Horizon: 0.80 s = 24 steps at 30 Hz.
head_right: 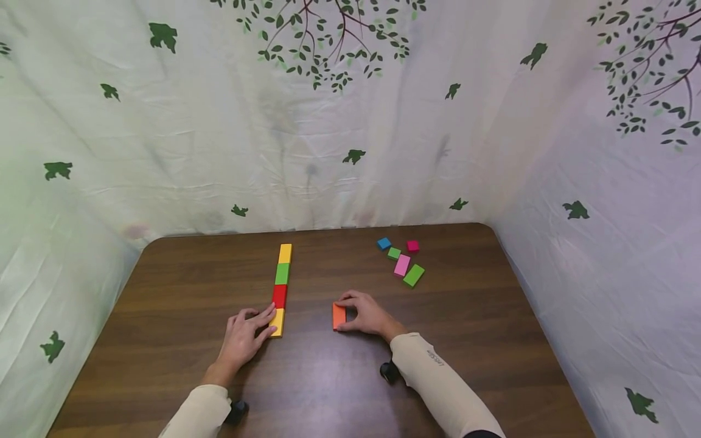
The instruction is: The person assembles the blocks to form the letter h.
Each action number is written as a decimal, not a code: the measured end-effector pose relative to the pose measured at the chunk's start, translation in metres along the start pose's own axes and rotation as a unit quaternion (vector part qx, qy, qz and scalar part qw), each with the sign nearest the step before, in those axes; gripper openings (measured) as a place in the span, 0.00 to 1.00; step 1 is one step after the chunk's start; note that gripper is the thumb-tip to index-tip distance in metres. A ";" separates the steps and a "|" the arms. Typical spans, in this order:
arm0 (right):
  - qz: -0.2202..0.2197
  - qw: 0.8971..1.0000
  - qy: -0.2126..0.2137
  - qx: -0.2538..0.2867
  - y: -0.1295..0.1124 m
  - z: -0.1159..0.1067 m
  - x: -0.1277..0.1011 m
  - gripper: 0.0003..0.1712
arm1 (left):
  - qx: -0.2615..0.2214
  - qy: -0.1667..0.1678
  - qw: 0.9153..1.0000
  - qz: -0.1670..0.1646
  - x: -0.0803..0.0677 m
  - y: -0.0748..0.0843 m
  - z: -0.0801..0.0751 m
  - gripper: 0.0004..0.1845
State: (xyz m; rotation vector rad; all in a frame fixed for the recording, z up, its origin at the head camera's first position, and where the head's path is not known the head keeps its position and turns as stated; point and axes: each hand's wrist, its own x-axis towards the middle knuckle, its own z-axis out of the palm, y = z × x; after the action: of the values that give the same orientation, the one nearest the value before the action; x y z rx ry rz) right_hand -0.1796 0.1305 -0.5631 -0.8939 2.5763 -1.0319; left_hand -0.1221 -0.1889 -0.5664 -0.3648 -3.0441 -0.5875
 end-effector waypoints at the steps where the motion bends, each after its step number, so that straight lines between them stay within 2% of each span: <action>1: 0.001 1.000 0.000 0.000 0.000 0.000 0.000 0.32 | -0.001 0.001 1.000 0.000 0.000 0.000 0.000 0.30; 19: 0.014 1.000 0.001 0.006 0.003 0.002 0.000 0.33 | 0.000 0.003 1.000 0.000 0.000 0.000 0.000 0.29; 21: 0.015 1.000 0.016 0.015 0.003 0.000 -0.001 0.33 | 0.000 0.002 1.000 -0.001 0.000 0.000 0.000 0.30; 24: 0.027 0.997 0.064 0.033 0.010 -0.010 -0.003 0.33 | 0.002 -0.003 1.000 -0.003 0.001 0.000 0.000 0.30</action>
State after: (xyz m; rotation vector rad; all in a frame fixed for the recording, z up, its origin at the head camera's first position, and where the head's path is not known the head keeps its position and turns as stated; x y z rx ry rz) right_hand -0.1859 0.1437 -0.5626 -0.7614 2.6365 -1.1866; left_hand -0.1227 -0.1885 -0.5659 -0.3598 -3.0533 -0.5817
